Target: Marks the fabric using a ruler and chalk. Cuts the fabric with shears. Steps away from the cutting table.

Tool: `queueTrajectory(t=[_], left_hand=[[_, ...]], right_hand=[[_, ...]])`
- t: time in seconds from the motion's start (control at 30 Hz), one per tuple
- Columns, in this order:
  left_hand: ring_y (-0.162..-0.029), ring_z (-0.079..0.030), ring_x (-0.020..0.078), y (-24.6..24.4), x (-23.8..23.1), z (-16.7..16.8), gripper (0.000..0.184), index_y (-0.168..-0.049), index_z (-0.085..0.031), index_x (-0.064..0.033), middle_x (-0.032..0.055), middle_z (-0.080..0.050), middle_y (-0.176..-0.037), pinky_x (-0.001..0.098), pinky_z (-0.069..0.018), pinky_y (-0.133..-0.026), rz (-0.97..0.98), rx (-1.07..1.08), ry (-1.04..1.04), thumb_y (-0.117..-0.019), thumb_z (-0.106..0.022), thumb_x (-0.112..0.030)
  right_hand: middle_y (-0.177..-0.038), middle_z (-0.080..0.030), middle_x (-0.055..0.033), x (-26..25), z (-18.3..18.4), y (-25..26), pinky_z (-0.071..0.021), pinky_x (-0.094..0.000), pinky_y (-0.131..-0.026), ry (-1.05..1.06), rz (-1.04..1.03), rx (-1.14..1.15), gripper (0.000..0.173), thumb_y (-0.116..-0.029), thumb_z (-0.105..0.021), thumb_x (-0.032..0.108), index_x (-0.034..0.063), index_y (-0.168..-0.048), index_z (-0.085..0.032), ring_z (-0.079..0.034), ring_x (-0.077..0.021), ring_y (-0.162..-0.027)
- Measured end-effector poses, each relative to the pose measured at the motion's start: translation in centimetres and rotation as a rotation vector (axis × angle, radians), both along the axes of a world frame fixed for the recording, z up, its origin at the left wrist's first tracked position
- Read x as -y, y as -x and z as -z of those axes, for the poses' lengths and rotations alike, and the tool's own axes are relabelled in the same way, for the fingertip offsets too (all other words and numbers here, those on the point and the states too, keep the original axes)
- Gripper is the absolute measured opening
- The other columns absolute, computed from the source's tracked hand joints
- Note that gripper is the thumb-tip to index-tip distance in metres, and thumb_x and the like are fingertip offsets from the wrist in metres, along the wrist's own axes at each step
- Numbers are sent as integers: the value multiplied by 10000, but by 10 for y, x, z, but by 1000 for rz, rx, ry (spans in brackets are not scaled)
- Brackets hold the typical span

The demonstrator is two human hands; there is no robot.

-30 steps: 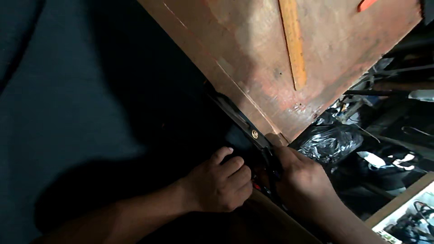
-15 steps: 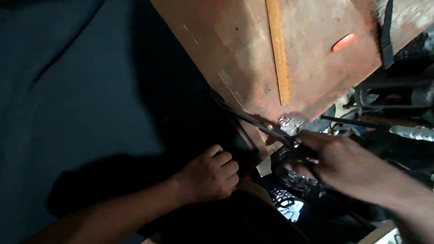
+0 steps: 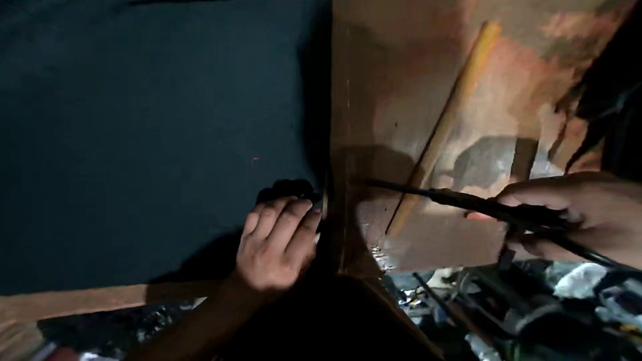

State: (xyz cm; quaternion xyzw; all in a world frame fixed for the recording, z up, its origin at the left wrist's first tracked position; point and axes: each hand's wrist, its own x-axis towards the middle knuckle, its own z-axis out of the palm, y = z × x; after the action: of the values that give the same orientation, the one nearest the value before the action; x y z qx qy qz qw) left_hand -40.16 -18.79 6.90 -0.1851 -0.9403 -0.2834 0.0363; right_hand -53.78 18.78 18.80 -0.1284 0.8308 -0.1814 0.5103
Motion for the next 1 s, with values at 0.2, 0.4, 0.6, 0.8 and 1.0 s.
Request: queueTrajectory(t=[0.2,0.4,0.6,0.8,1.0], left_hand=[[-1231,-561,322,-12,-32,17,362,-1305,-680,-182,121,-642,-1290,492,-409,-1025,-162,-6,105,-1030,-545,-373],[-1285,-527,310,-20,-37,29,377,-1327,-656,-211,106,-617,-1334,507,-356,-1078,-184,-27,124,-1046,-516,-419],[-1332,-518,294,-22,-38,23,385,-1307,-656,-138,102,-630,-1358,501,-343,-1124,-226,-32,76,-1043,-523,-385],[-1340,-524,278,-25,-35,31,373,-1272,-686,-137,80,-651,-1354,503,-333,-1137,-219,-41,115,-1039,-539,-387],[-1323,-541,264,-26,-36,33,360,-1258,-696,-138,71,-667,-1333,486,-340,-1137,-241,-58,111,-1028,-565,-382]], right_hand=[[-633,-589,108,-2,31,61,-453,-215,-456,17,-257,-17,320,-776,-763,533,233,-848,-677,-552,0,-535],[-777,-615,-37,64,25,83,-473,-388,-661,-158,-389,36,240,-858,-830,272,101,-920,-674,-593,-186,-716],[-726,-597,79,48,56,71,-499,-358,-523,-2,-456,-206,332,-793,-746,503,207,-924,-673,-585,-90,-623],[-738,-596,92,59,62,64,-518,-325,-538,8,-425,-226,392,-811,-683,582,207,-923,-673,-597,-67,-647],[-767,-628,56,62,65,58,-548,-392,-583,19,-442,-265,401,-830,-670,559,174,-940,-690,-636,-115,-687]])
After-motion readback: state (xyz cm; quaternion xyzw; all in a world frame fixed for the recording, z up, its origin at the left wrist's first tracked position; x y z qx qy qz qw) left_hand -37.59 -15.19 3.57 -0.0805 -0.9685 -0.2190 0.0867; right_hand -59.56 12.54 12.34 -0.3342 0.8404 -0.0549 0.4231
